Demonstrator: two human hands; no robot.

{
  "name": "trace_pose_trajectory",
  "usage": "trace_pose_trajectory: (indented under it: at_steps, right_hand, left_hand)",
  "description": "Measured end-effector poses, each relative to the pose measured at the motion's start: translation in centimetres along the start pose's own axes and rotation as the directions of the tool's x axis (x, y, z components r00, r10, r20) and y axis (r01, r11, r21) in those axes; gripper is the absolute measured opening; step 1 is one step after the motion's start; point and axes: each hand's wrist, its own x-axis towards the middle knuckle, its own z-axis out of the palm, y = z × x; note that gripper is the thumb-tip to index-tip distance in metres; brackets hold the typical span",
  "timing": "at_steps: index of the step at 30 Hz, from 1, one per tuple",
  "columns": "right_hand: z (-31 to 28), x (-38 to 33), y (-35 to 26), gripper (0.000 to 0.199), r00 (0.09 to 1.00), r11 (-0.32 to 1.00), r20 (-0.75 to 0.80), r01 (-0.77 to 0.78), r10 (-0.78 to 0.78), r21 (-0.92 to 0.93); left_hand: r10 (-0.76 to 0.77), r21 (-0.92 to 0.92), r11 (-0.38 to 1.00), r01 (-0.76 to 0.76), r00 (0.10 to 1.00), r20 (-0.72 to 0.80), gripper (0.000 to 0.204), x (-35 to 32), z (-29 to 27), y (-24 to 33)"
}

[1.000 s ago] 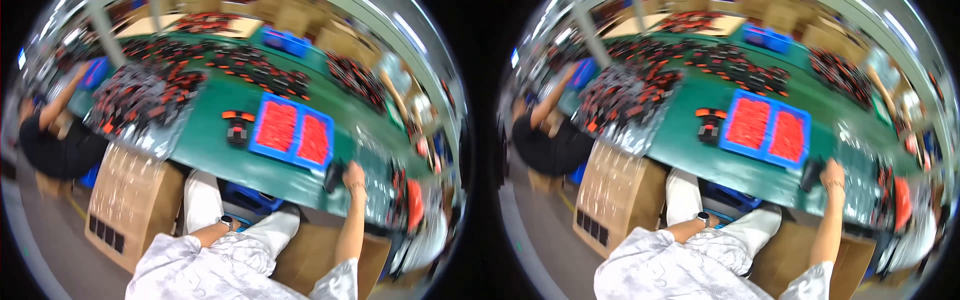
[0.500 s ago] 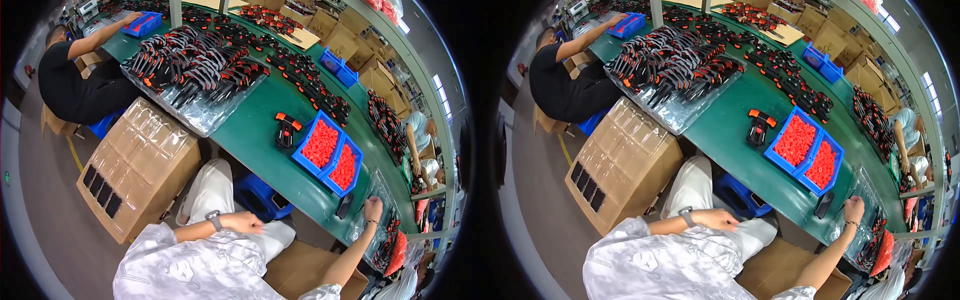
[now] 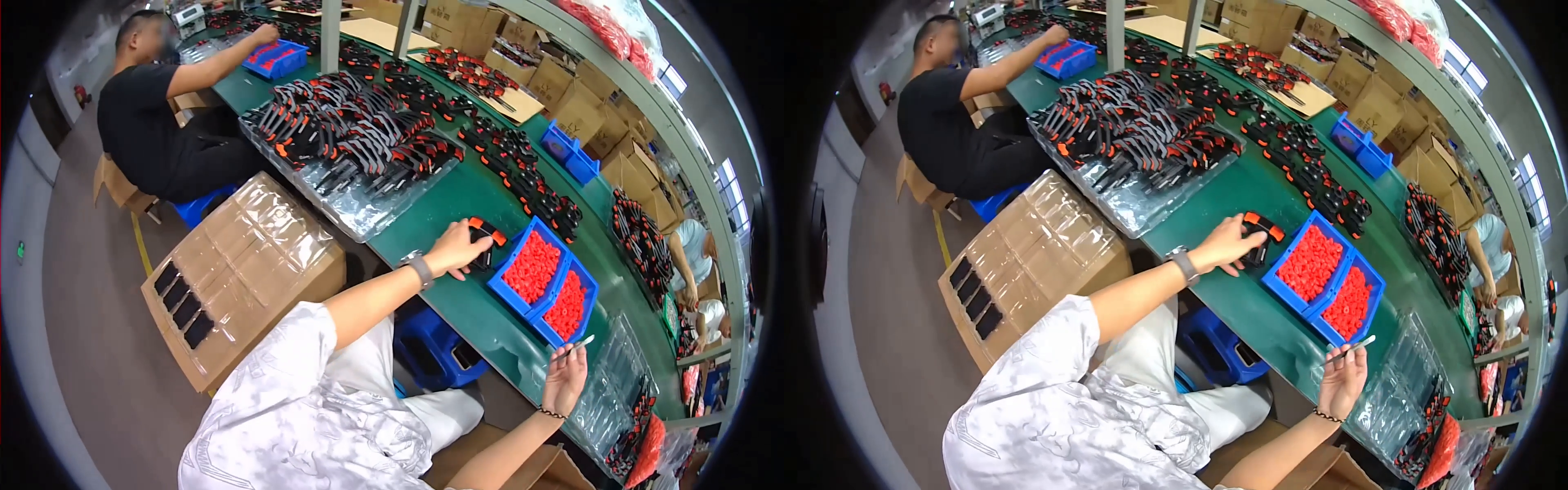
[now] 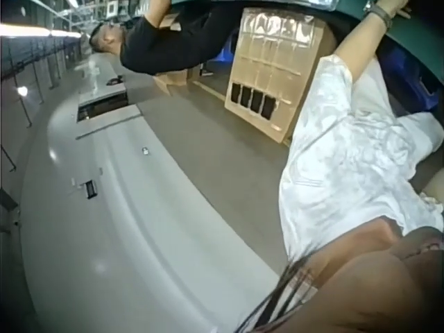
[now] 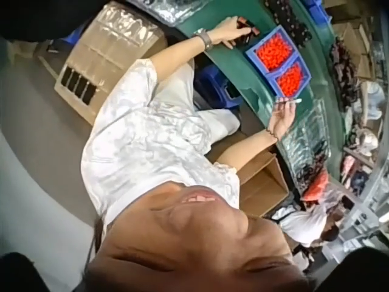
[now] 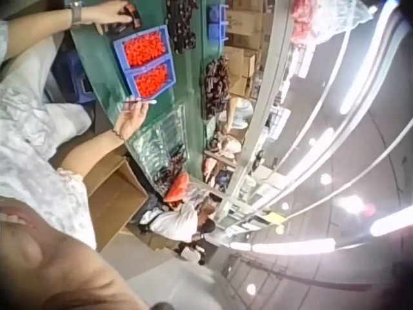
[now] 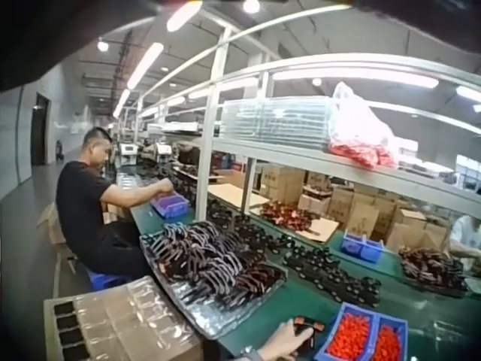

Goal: Assembling and inspecting small mechanical brackets on a factory production line.

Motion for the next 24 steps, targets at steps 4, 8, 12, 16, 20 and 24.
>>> trace_pose_trajectory:
  at_steps: [4,8,12,16,20,24]
  right_hand:
    - [2.4,-0.4,2.2,0.030,0.995,0.996,0.064,-0.081,0.082,-0.029]
    - [4.7,-0.7,2.1,0.031,0.971,0.962,0.156,-0.140,0.180,-0.234]
    - [6.5,0.3,2.0,0.025,0.972,0.928,0.161,-0.106,0.174,-0.357]
    - [13.8,2.3,1.6,0.026,0.991,0.794,0.060,-0.057,0.117,-0.605]
    - [17.5,3.6,1.6,0.027,0.990,0.779,0.141,0.100,-0.015,-0.619]
    - [16.6,3.2,2.1,0.030,0.974,0.758,0.222,0.182,-0.050,-0.626]
  left_hand:
    - [-0.077,0.032,0.997,0.073,0.985,0.153,0.074,1.7,0.8,-0.3]
    - [-0.038,-0.199,0.978,0.059,0.993,0.109,0.063,0.5,1.4,-1.5]
    - [0.130,-0.609,0.793,0.036,0.966,0.226,0.035,-1.5,0.9,-1.6]
    - [0.255,-0.678,0.732,-0.066,0.950,0.183,0.026,-5.8,-2.2,1.7]
    - [0.304,-0.671,0.734,-0.106,0.934,0.185,0.032,-10.0,0.1,4.9]
    - [0.340,-0.634,0.752,-0.183,0.931,0.134,0.038,-11.3,2.0,5.3]
